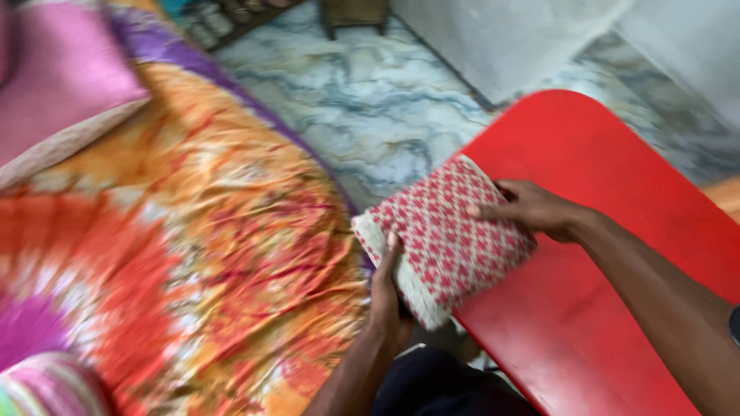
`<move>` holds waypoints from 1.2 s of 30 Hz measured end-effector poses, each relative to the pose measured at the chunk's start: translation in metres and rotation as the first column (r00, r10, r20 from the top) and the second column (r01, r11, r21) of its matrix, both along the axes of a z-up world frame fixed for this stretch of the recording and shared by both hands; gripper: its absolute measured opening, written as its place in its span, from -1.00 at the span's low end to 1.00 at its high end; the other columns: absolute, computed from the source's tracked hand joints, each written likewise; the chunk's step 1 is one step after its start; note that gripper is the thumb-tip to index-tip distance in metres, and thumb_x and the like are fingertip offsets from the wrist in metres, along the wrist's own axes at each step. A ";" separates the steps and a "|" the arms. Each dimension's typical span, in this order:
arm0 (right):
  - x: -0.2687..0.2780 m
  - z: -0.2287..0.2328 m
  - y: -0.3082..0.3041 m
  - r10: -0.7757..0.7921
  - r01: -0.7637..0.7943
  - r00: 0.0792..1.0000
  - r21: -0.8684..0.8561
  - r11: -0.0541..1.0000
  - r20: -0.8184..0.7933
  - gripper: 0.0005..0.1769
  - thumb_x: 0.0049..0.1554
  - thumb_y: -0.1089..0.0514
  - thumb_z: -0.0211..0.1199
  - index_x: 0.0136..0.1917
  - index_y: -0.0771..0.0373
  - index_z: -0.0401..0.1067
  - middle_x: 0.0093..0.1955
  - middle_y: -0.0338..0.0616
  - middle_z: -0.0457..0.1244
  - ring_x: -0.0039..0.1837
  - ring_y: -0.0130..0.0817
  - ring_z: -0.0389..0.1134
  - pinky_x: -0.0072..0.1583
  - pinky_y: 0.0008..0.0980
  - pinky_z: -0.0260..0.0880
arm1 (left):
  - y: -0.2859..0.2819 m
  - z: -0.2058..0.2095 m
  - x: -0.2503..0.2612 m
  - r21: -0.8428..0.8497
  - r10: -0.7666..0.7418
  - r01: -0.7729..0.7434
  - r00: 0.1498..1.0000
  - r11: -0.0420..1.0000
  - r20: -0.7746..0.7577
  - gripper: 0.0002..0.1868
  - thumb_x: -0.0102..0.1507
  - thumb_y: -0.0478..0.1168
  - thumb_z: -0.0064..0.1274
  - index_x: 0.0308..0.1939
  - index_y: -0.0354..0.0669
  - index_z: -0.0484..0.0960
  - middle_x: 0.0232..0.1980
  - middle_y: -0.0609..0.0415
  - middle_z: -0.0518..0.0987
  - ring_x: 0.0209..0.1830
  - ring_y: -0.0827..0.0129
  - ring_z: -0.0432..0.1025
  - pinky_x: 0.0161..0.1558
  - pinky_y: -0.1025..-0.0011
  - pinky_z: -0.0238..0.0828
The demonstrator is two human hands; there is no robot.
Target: The person folds a red and white patterned towel on a red plastic stool, smoothing and aligning the edges before rolling it into a compact bundle. The person then picks up a lime green towel and begins to unfold it on the stool.
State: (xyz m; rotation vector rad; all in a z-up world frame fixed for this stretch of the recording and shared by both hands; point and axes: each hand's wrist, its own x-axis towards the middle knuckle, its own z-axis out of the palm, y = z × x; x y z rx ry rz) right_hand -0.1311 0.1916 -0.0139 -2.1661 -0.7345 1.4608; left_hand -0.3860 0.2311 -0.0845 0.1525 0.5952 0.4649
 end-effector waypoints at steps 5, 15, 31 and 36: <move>-0.037 0.009 0.040 0.246 -0.229 0.969 -0.279 0.933 0.025 0.11 -0.28 -0.34 0.55 0.45 0.06 0.28 0.30 -0.20 0.37 0.31 -0.23 0.38 0.19 0.03 0.44 | 0.003 -0.004 -0.055 -0.074 -0.018 0.010 0.995 0.997 -0.097 -0.19 0.24 0.28 -0.04 0.42 -0.13 0.29 0.23 -0.20 0.56 0.12 0.04 0.57 0.08 -0.01 0.60; -0.111 0.001 0.113 0.484 -0.494 0.865 -0.391 0.777 -0.131 0.30 -0.45 -0.32 0.64 0.49 -0.01 0.21 0.28 -0.10 0.39 0.28 -0.17 0.47 0.26 0.07 0.53 | 0.015 -0.031 -0.127 -0.047 0.070 -0.077 0.987 0.996 -0.142 -0.16 0.23 0.31 -0.02 0.42 -0.16 0.33 0.20 -0.16 0.61 0.12 0.11 0.59 0.12 0.08 0.62; -0.280 -0.175 0.174 0.638 -0.638 0.770 0.023 0.770 0.014 0.08 -0.22 -0.20 0.60 0.46 0.16 0.24 0.34 0.00 0.35 0.34 -0.16 0.40 0.33 -0.13 0.39 | 0.072 -0.119 -0.316 0.103 0.212 -0.196 0.687 0.975 -0.695 -0.22 0.27 0.23 0.06 0.44 -0.15 0.42 0.28 -0.19 0.63 0.17 0.07 0.56 0.10 0.10 0.57; -0.292 -0.231 0.165 0.660 -0.669 0.743 0.100 0.737 0.110 -0.07 -0.14 0.01 0.64 0.39 0.19 0.25 0.27 -0.02 0.37 0.29 -0.19 0.42 0.27 -0.18 0.42 | 0.061 -0.152 -0.327 0.261 0.240 -0.017 0.459 0.965 -0.856 -0.17 0.20 0.22 0.09 0.47 -0.03 0.30 0.38 -0.06 0.53 0.34 0.17 0.43 0.28 0.13 0.34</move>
